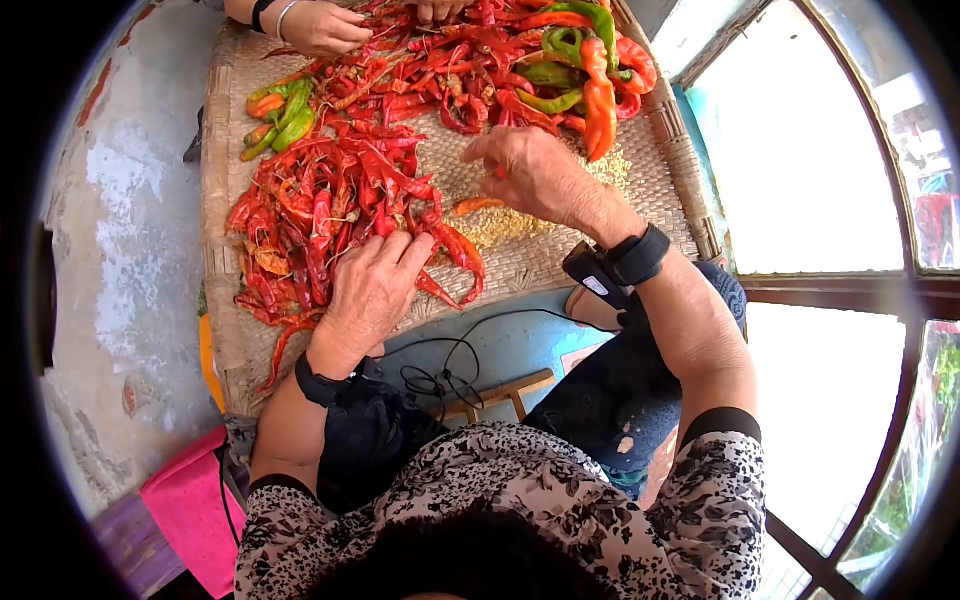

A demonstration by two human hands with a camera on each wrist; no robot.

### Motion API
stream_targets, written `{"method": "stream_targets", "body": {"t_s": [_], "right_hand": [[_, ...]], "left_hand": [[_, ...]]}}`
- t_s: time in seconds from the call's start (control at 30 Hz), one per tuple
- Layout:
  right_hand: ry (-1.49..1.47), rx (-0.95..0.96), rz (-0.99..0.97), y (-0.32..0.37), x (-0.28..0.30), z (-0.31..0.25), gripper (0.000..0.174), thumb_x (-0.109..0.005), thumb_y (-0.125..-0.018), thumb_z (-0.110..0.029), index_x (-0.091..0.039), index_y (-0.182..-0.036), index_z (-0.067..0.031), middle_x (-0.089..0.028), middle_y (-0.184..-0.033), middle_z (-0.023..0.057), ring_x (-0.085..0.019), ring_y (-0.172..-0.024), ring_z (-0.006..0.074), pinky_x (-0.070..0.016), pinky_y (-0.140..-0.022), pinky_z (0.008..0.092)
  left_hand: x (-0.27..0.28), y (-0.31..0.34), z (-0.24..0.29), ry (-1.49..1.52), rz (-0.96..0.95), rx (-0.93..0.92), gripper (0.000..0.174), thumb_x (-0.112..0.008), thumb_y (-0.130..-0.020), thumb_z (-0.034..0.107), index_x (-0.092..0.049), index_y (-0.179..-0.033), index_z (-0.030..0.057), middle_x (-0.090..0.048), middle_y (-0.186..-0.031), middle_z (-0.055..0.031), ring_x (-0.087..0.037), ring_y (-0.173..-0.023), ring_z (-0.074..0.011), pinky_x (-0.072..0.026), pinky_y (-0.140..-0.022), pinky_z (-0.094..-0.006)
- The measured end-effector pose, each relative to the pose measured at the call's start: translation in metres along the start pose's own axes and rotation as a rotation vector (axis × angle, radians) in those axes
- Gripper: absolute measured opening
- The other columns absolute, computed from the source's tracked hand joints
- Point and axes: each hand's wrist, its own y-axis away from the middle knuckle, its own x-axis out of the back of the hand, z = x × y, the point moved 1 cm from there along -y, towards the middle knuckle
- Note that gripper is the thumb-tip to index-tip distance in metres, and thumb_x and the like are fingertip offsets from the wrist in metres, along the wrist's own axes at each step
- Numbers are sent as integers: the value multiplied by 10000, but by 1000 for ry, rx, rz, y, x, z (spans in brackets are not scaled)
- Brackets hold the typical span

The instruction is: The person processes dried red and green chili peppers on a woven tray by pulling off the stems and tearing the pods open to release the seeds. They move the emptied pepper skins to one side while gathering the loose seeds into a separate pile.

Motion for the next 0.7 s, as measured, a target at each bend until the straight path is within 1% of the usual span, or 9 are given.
{"method": "stream_targets", "body": {"t_s": [0.17, 0.3, 0.4, 0.47, 0.5, 0.53, 0.6, 0.63, 0.7], "right_hand": [[239, -133, -188, 2, -29, -19, 174, -627, -853, -184, -588, -901, -22, -571, -917, 156, -607, -796, 355, -509, -689, 425], [62, -94, -241, 1, -17, -12, 140, -609, -845, -145, -576, -838, -8, -606, -818, 158, -603, -748, 356, -487, -647, 416], [-140, -221, -403, -4, 11, -2, 233, -641, -871, -216, -608, -960, -4, -650, -748, 89, -621, -652, 207, -508, -597, 326], [-671, -498, 15, -8, 26, 9, 311, -654, -886, -247, -606, -1052, 11, -637, -754, 44, -578, -643, 92, -493, -577, 253], [-837, -418, 354, -13, 28, 11, 374, -647, -901, -265, -588, -1137, 18, -626, -768, 26, -561, -638, 58, -491, -578, 228], [-811, -447, 425, -13, 33, 11, 439, -661, -889, -278, -566, -1191, 26, -633, -788, 37, -562, -631, 72, -492, -586, 225], [-415, -468, 149, -9, 23, -3, 440, -656, -888, -301, -582, -1157, 39, -656, -802, 70, -588, -654, 103, -504, -599, 242], [-249, -256, -20, -8, 7, -12, 394, -653, -884, -311, -622, -1086, 26, -673, -807, 107, -629, -696, 157, -519, -623, 288], [-172, -255, -354, 4, -17, -26, 439, -642, -862, -425, -643, -1014, -13, -664, -817, 137, -648, -755, 275, -516, -682, 379]], "left_hand": [[2, 0, 0, -1, 0, -12, 373, -638, -704, 25, -593, -1072, 63, -519, -844, -60, -563, -732, -207, -507, -617, -320], [2, 0, 0, 20, -4, -3, 378, -640, -714, 35, -598, -1089, 63, -516, -845, -59, -564, -736, -208, -508, -620, -323], [2, 2, 1, -12, -7, -2, 384, -639, -716, 36, -597, -1097, 63, -518, -847, -59, -565, -735, -207, -508, -622, -325], [0, 2, 0, -3, -3, -1, 379, -639, -716, 35, -594, -1092, 63, -519, -847, -60, -564, -731, -207, -507, -620, -325], [0, 1, 0, 5, 3, -1, 375, -638, -716, 34, -592, -1088, 63, -520, -847, -60, -564, -728, -206, -506, -618, -325], [0, 2, 0, 6, 5, 0, 375, -638, -716, 34, -592, -1088, 63, -520, -847, -60, -564, -728, -206, -506, -618, -325], [1, 1, 0, 23, 23, -4, 379, -639, -712, 28, -587, -1087, 60, -521, -844, -61, -565, -728, -206, -504, -618, -325], [0, 0, 0, 22, 22, -7, 379, -639, -712, 28, -587, -1087, 60, -521, -844, -61, -565, -728, -206, -504, -618, -325], [0, 1, 0, 36, 11, 4, 393, -643, -701, 22, -586, -1088, 56, -522, -848, -61, -565, -735, -208, -503, -621, -328]]}}
